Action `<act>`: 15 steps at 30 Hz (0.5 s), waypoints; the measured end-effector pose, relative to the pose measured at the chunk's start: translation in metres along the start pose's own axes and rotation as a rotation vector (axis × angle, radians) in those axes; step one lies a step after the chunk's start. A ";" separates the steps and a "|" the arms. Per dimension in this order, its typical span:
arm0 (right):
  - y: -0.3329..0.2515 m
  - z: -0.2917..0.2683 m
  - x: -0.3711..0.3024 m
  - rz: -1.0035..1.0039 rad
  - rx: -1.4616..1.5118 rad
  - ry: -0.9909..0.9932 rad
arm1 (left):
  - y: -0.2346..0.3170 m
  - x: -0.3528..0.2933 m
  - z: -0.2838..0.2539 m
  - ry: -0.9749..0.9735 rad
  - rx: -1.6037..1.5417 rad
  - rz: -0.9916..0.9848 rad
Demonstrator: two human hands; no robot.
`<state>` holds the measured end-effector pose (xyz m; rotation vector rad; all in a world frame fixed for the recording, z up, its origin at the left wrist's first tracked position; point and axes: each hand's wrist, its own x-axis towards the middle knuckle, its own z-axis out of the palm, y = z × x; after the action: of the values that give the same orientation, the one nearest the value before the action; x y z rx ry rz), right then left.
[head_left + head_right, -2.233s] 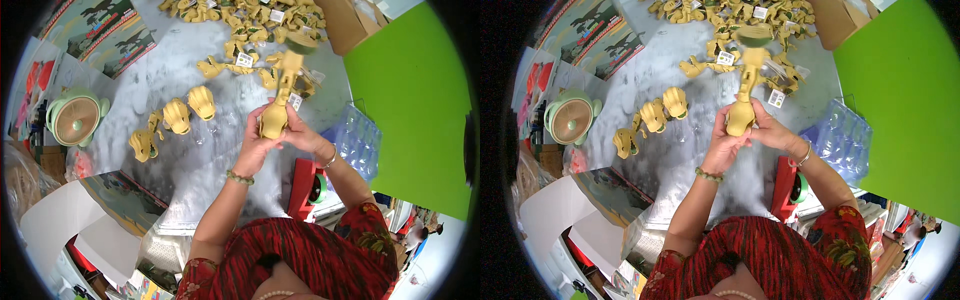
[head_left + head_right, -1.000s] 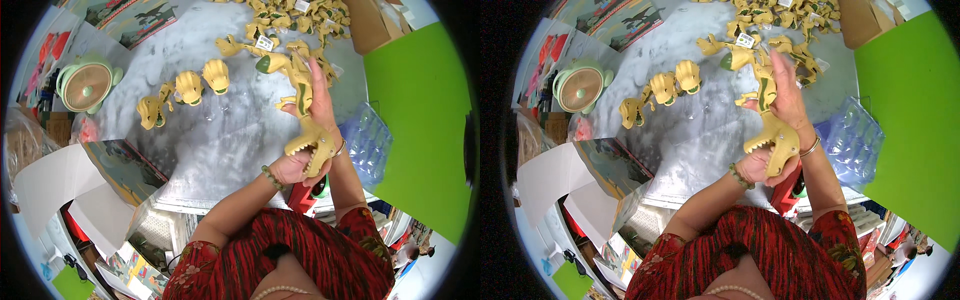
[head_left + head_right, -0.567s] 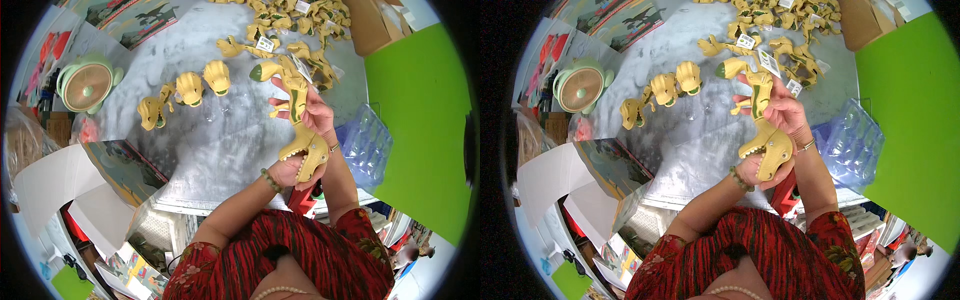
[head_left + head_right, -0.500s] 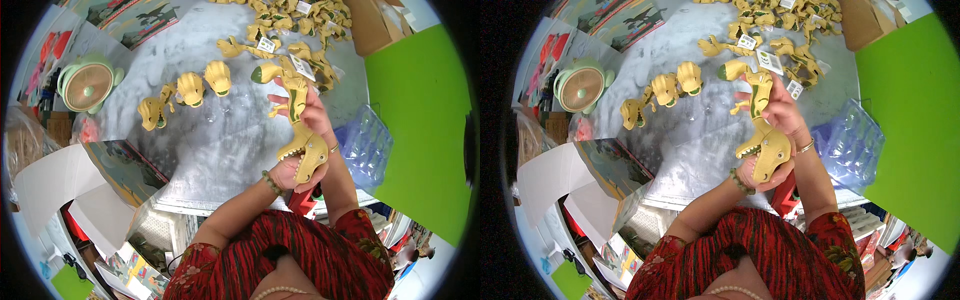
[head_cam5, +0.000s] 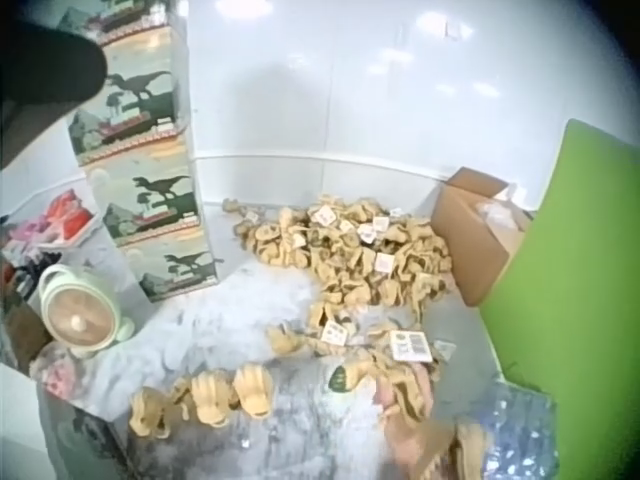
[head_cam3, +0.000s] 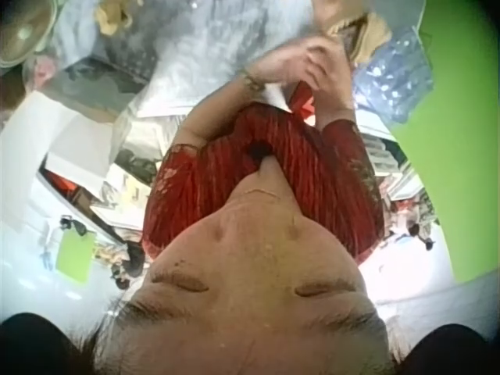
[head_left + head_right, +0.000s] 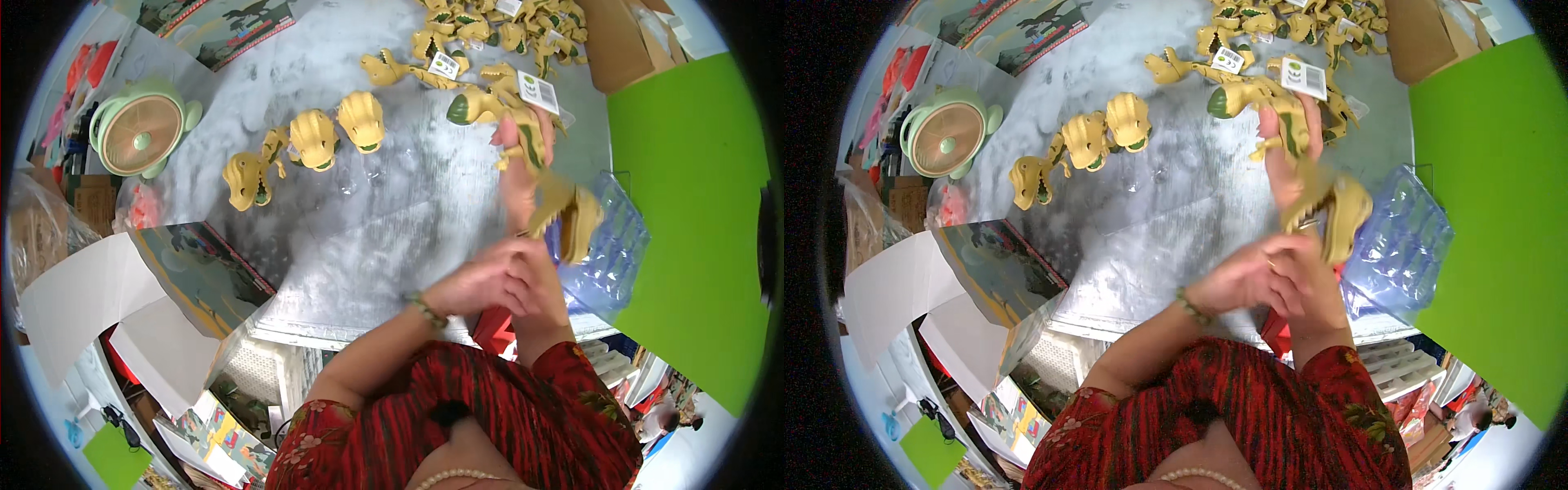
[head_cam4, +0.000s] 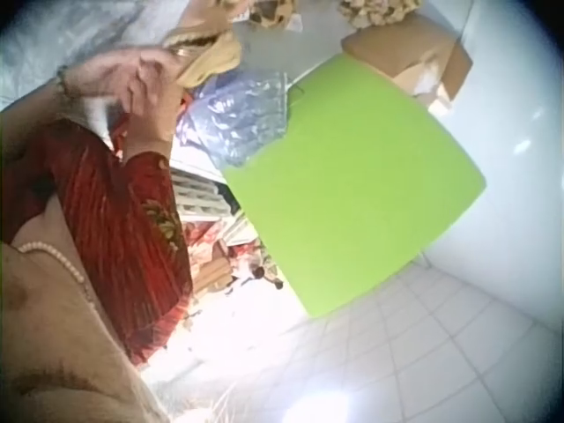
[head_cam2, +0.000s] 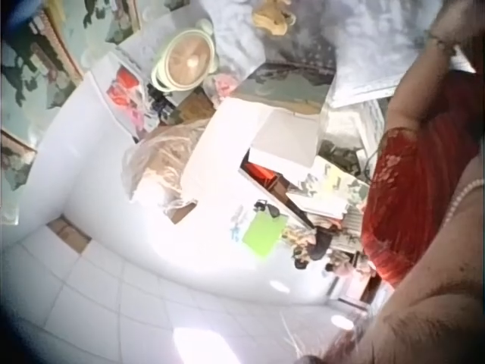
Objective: Placing toy dinosaur heads into plastic trays and cardboard boxes, then sealing the boxes with tape.
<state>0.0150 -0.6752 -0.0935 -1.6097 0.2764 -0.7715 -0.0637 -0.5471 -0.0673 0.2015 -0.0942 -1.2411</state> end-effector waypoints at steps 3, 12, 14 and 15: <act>0.007 -0.006 0.010 0.233 0.081 -0.253 | 0.015 -0.007 -0.058 0.493 0.476 0.337; -0.017 -0.003 0.007 0.604 0.216 -0.908 | 0.090 0.017 -0.081 0.494 0.109 0.356; -0.018 -0.008 0.010 0.621 0.212 -0.937 | 0.088 0.023 -0.082 0.520 0.079 0.449; -0.018 -0.010 0.011 0.636 0.211 -0.969 | 0.088 0.027 -0.080 0.549 0.052 0.544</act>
<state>0.0127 -0.6862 -0.0729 -1.3985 -0.0138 0.4706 0.0410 -0.5372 -0.1284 0.5181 0.2794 -0.6115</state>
